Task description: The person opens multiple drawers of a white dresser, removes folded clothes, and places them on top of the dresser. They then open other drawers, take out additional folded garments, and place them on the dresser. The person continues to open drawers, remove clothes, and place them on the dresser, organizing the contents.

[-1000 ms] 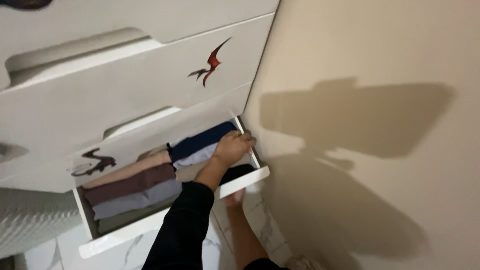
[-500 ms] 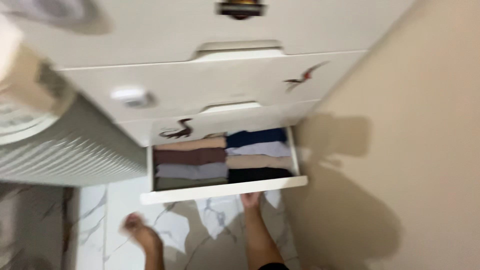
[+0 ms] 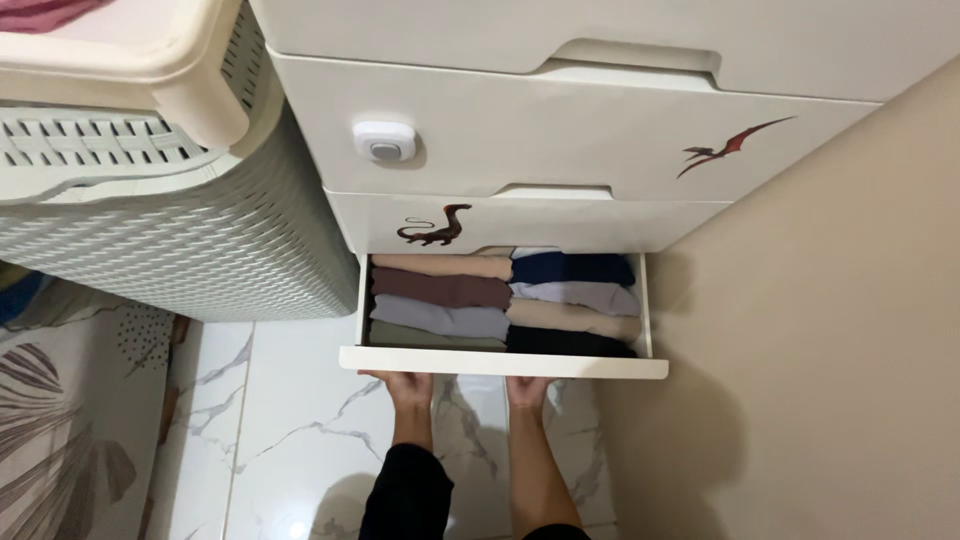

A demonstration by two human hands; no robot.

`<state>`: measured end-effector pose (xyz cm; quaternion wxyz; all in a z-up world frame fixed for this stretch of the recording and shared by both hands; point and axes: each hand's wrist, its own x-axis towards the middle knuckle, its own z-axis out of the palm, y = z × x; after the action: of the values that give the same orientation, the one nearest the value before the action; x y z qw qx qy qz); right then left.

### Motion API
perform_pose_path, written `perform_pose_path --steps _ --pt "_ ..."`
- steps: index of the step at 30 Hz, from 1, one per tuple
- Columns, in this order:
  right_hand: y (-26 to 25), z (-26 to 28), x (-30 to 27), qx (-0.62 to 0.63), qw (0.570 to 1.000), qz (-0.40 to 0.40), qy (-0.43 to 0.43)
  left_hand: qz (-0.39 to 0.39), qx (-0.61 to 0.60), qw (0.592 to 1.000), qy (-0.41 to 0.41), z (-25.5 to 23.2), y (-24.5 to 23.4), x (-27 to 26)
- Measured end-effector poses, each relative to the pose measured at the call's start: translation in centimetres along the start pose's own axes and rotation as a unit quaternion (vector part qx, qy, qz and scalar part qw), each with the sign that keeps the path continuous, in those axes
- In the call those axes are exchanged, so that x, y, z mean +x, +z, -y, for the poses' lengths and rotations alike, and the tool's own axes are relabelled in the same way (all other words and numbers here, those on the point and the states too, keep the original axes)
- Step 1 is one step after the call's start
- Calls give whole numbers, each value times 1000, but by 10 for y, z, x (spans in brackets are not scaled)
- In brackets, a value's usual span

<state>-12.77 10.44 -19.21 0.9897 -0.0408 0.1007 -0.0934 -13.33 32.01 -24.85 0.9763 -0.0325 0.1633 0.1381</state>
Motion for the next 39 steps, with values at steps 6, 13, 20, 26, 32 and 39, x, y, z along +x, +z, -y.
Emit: perform_pose_path --steps 6,13,20,26,32,39 --pt "8 -5 7 -24 999 -22 24 -33 24 999 -1 9 -1 19" --pt "18 61 -32 -470 828 -205 -227 -82 258 960 74 -32 27 -32" --pt "42 98 33 -694 565 -107 -432 -7 428 886 178 -34 73 -17" --pt "100 83 91 -722 563 -86 -394 -141 473 857 148 -25 115 72" --pt "127 94 102 -752 546 -140 -341 -126 508 835 172 -18 118 109" --pt "111 134 129 -786 502 -40 -358 -30 584 795 160 -30 127 86"
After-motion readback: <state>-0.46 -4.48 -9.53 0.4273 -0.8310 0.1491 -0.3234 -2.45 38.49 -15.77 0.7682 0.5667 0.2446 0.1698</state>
